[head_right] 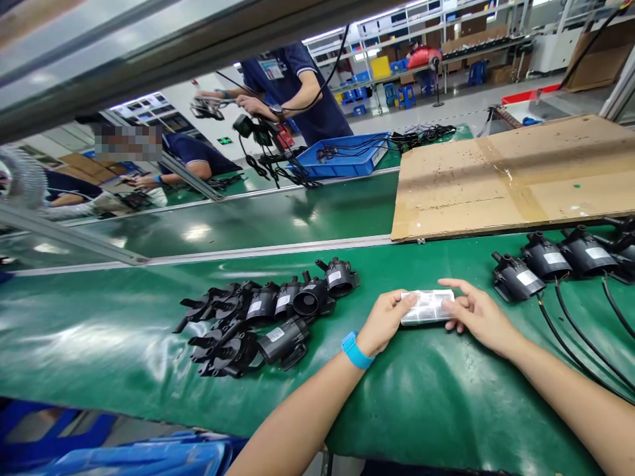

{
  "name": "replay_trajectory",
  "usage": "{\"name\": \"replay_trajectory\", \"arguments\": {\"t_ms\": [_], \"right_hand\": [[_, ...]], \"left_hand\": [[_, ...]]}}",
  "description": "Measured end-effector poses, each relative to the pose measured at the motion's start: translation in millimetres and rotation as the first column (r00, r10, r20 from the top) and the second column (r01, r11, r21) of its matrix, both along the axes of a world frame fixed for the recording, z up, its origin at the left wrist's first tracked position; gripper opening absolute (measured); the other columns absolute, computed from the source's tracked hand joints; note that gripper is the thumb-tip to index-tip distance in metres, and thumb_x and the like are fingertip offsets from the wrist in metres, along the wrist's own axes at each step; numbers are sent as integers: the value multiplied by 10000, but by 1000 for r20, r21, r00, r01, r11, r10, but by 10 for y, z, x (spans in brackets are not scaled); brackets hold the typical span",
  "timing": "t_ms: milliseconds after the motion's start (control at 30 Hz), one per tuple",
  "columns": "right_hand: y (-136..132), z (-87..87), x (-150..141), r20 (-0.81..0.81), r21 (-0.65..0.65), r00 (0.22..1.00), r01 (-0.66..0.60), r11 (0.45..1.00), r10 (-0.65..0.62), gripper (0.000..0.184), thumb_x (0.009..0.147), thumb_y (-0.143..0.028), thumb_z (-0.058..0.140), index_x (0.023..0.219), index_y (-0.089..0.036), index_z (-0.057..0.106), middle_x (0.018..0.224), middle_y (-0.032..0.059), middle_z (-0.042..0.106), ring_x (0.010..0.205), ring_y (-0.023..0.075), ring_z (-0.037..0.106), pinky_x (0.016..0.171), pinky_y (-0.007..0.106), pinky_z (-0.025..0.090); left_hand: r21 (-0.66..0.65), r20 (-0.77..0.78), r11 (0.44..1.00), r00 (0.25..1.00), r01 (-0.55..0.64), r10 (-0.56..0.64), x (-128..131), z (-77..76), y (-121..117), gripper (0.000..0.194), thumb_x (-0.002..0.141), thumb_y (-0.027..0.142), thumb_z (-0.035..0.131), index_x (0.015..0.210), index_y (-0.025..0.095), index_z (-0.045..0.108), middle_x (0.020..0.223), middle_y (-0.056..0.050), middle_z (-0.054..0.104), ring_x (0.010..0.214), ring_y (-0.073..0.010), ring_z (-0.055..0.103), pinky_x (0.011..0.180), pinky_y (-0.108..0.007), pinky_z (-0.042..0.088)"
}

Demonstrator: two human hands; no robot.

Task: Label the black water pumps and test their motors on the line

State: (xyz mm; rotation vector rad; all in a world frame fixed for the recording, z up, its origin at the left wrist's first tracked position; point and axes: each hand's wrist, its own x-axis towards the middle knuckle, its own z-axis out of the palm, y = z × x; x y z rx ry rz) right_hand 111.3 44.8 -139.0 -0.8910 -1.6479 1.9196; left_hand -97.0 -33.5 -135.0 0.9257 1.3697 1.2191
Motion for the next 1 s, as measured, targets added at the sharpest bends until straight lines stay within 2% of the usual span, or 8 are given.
{"name": "replay_trajectory", "arguments": {"t_ms": [100,200,267,367,500,633,800,1000], "right_hand": [[-29,66,-19,-109,-88,993,27,996,-37,754,928,-655,615,1482,-190,405,861,45,695,753,196,681,597,278,502],[-89,138,-44,-164,-76,986,25,997,-37,805,904,-631,665,1506,-193,358,895,59,718,809,196,662,662,291,511],[-137,176,-66,-152,-55,987,37,998,-45,865,866,-579,736,1519,-194,320,856,46,725,792,194,659,683,294,507],[-184,180,-86,-109,-33,989,100,994,-103,887,819,-510,804,1501,-207,324,748,-8,692,742,193,662,668,294,503],[-143,73,-54,-69,31,982,176,984,-174,758,823,-518,799,1401,-215,414,727,-27,676,722,188,665,678,300,508],[-54,-31,-12,-40,24,981,190,981,-189,627,816,-547,803,1243,-197,504,744,-9,686,750,191,680,722,308,516],[-42,-26,2,-41,-14,982,186,983,-186,613,826,-578,787,1223,-192,524,752,7,692,780,199,691,726,303,525],[-44,-72,-8,-54,-8,970,236,972,-236,481,867,-624,726,1041,-199,583,841,31,670,772,176,642,717,304,538]], "left_hand": [[-40,100,999,995,-27,31,26,30,0,644,755,754,705,877,121,699,668,-3,610,537,-102,500,462,-213,422],[-61,144,996,986,-71,79,28,45,-7,621,769,728,718,913,125,678,634,20,572,489,-82,460,404,-190,371],[-58,159,993,981,-105,113,32,45,-8,606,766,710,738,933,131,674,654,18,594,502,-84,482,406,-184,371],[-34,180,987,971,-154,158,55,39,-8,600,759,690,761,973,135,686,739,-8,672,600,-112,586,523,-207,475],[-22,205,980,959,-197,197,79,49,-15,621,741,659,796,1080,146,705,907,-57,757,791,-181,701,687,-256,551],[-32,212,979,956,-199,201,65,68,-28,667,732,634,815,1161,137,701,941,-86,772,741,-184,710,604,-245,545],[-30,207,979,957,-204,205,48,55,-31,679,749,641,797,1183,131,683,957,-93,773,690,-163,697,569,-237,554],[-17,176,985,969,-172,172,48,8,-38,695,760,641,788,1213,124,682,962,-99,771,669,-153,678,553,-228,540]]}}
